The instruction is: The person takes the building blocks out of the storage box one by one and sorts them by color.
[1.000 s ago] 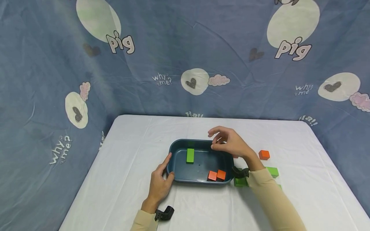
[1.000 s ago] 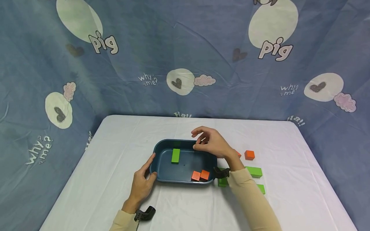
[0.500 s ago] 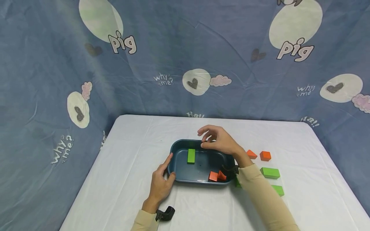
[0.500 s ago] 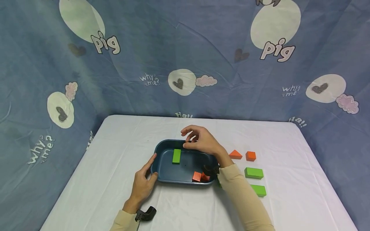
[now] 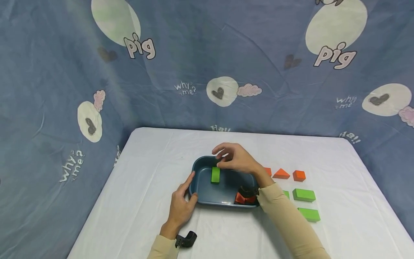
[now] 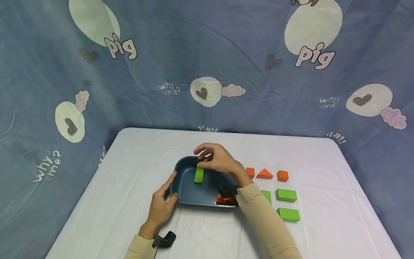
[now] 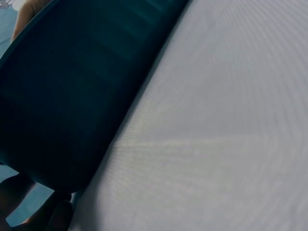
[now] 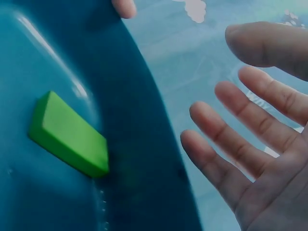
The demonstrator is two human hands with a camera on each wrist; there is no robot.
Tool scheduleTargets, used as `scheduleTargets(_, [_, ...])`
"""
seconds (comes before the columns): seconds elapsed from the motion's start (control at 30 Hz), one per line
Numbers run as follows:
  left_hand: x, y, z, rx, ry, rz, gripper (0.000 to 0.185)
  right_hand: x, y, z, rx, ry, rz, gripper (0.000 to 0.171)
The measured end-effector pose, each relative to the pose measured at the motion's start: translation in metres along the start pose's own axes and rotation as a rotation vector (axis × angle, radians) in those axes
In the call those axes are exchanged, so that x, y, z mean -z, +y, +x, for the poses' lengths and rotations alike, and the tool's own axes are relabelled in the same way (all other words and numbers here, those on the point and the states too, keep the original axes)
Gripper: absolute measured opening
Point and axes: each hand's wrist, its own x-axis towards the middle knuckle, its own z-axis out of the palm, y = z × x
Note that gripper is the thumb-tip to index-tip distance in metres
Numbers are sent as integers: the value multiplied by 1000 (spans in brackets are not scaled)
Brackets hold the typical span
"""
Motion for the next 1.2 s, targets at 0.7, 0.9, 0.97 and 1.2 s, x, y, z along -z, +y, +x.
scheduleTargets(0.7, [0,-2,1,-7,3,27,75,-14,15,5,-62,-116,-215,44])
scheduleTargets(0.9, [-1,-3,1,-23,7,35,75,-15,16,4,-97,-213,-271,50])
scheduleTargets(0.97, [-1,-3,1,-26,5,32,75,-16,16,3,-113,-251,-300,55])
scheduleTargets(1.2, [0,-1,1,-15,2,22,74,-21,19,5,-142,-339,-356,70])
